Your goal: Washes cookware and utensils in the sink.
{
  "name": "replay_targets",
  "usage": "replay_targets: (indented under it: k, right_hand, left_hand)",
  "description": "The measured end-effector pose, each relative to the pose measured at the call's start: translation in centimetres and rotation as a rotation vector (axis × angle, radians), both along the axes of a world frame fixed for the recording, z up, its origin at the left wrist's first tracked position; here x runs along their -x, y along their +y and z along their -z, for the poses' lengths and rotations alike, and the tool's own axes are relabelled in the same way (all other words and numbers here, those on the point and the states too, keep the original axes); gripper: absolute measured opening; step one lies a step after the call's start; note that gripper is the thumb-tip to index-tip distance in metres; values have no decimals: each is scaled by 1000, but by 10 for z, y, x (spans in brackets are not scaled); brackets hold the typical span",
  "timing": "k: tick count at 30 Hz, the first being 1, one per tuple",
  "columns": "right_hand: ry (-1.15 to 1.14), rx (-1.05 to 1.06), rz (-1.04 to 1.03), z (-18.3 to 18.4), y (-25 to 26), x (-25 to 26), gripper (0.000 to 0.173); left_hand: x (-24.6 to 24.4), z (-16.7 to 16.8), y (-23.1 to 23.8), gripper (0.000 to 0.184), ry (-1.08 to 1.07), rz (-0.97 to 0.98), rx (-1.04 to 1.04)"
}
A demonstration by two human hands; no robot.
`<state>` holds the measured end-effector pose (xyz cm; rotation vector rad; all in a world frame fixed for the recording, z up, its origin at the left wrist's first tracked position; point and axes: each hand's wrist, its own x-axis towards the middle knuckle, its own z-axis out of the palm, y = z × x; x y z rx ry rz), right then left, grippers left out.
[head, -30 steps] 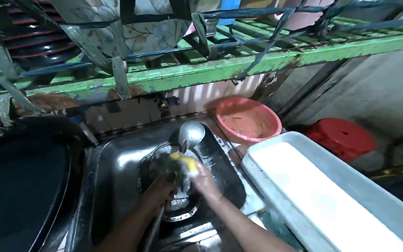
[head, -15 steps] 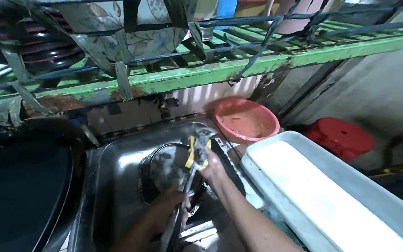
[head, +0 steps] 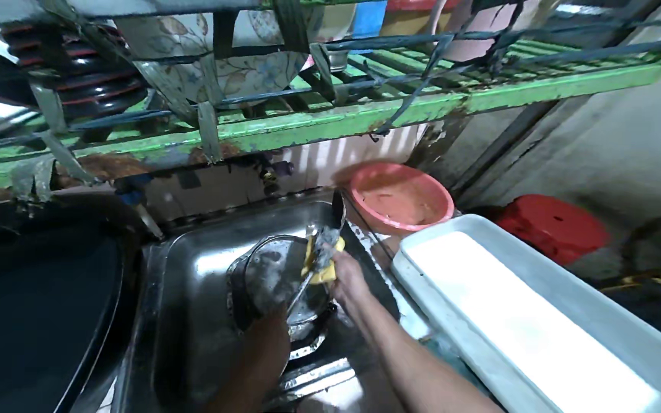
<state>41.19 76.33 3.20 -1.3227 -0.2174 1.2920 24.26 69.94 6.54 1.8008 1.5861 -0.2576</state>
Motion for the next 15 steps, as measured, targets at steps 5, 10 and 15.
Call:
replay_targets:
  k: [5, 10, 15]
  right_hand:
    - [54, 37, -151, 10, 7, -34, 31]
    - [201, 154, -499, 13, -17, -60, 25]
    - [298, 217, -548, 26, -56, -57, 25]
  left_hand:
    - [14, -6, -4, 49, -29, -34, 23]
    - [29, -25, -11, 51, 279, 72, -98]
    - [40, -21, -12, 48, 142, -81, -109]
